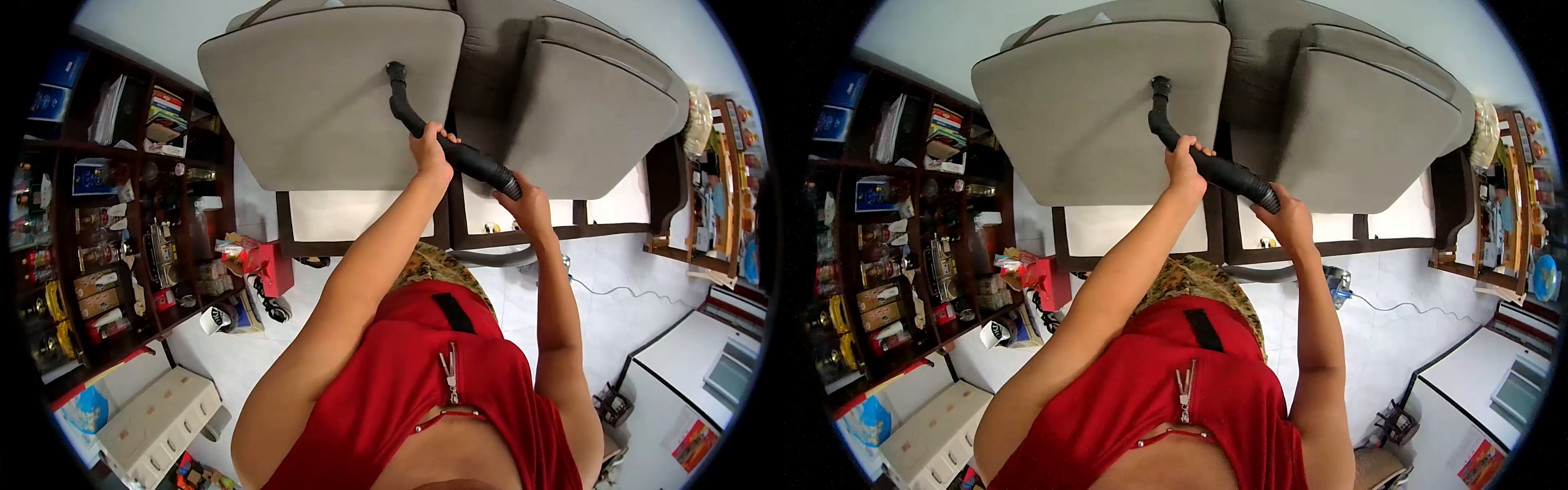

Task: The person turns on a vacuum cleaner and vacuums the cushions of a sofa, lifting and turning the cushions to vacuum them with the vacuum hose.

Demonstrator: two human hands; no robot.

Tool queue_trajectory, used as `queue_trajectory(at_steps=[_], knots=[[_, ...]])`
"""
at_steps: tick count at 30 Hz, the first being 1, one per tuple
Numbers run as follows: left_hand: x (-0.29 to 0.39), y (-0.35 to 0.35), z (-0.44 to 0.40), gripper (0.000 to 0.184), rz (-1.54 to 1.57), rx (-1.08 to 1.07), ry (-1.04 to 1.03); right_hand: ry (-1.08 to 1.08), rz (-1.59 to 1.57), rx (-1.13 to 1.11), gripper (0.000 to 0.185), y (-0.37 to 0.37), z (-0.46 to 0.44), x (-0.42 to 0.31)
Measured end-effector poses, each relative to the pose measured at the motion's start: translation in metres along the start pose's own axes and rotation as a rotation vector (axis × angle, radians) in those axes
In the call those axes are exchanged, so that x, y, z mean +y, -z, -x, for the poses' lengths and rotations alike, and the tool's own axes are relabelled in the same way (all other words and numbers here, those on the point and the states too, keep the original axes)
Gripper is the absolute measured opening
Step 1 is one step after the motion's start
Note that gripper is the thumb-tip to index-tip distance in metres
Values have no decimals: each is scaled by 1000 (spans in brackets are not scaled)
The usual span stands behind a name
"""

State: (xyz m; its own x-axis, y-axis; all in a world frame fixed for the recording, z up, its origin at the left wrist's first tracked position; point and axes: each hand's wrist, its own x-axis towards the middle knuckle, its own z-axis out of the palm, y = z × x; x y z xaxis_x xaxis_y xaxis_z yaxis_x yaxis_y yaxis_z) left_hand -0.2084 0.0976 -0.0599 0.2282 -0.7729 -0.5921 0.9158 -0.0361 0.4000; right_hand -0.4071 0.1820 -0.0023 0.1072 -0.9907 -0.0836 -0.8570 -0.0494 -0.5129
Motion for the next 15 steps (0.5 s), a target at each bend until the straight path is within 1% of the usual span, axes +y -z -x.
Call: queue_trajectory(at_steps=[4, 6, 11, 14, 15], knots=[[-27, -11, 9, 29, -11, -31, 17, -73, 13, 4, 51, 13, 13, 18], [-35, -11, 15, 25, -35, -45, 44, -103, 9, -3, 51, 19, 22, 17], [-35, -4, 33, 21, -87, -83, 109, -76, -79, -24, 52, 20, 49, 20], [-15, -2, 53, 18, -96, -49, 47, -69, -133, -77, 52, 20, 54, 10], [-4, 0, 58, 19, -105, -124, -17, 32, -139, -39, 51, 15, 52, 8]])
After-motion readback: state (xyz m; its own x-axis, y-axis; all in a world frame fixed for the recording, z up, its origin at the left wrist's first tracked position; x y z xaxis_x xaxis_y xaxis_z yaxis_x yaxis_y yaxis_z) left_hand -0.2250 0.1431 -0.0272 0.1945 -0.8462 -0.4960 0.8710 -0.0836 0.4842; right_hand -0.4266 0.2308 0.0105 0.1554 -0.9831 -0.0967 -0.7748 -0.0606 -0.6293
